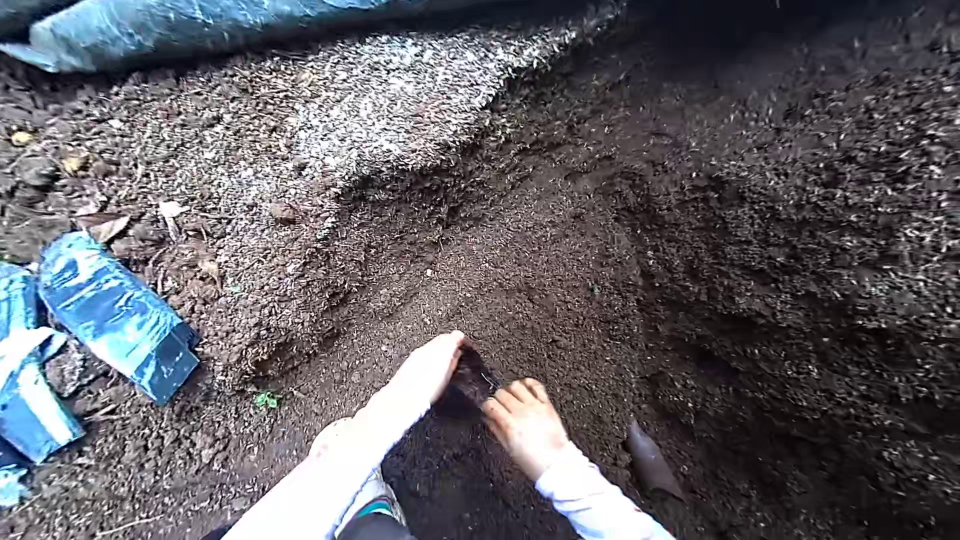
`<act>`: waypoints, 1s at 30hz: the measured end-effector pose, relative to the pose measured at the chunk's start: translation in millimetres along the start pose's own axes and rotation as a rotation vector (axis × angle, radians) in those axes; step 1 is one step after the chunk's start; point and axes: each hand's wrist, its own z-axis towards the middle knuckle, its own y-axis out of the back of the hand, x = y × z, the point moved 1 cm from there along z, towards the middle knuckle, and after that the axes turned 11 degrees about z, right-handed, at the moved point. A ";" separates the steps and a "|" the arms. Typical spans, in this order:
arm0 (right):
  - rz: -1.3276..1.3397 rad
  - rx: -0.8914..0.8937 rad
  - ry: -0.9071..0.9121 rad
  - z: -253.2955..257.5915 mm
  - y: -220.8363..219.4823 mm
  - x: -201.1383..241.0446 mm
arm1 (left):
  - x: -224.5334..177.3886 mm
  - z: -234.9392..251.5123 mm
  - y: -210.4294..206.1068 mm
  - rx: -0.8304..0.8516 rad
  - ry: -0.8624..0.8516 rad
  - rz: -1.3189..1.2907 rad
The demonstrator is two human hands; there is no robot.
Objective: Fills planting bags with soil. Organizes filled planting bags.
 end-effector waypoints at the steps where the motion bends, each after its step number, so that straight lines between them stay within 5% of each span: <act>1: 0.025 -0.108 -0.040 -5.6 5.7 -11.0 | 3.8 1.5 0.4 -0.037 0.006 0.021; 4: 0.506 -0.289 -0.553 -31.3 -10.4 -45.5 | -1.9 0.5 6.3 -0.052 0.058 -0.023; 7: 1.503 -0.310 -1.317 -46.6 -78.3 -64.0 | -18.1 -0.8 14.7 0.130 0.290 -0.219; 9: 1.918 -0.467 -1.529 -45.8 -124.8 -70.6 | -9.4 -3.0 -5.2 0.030 0.082 0.032; 11: 2.063 -0.637 -1.552 -24.0 -145.3 -78.7 | -5.9 -7.6 -16.0 -0.094 -0.036 0.194; 16: 2.262 -0.719 -1.362 44.2 -152.0 -101.6 | -9.5 -25.5 -18.7 0.120 0.081 -0.033; 21: 2.378 -0.860 -1.225 111.2 -131.2 -112.4 | 6.3 -37.3 -37.4 -0.089 -0.015 -0.220; 30: 2.507 -0.707 -1.037 83.1 -92.6 -106.0 | 9.8 -36.0 -28.9 -0.106 -0.223 -0.015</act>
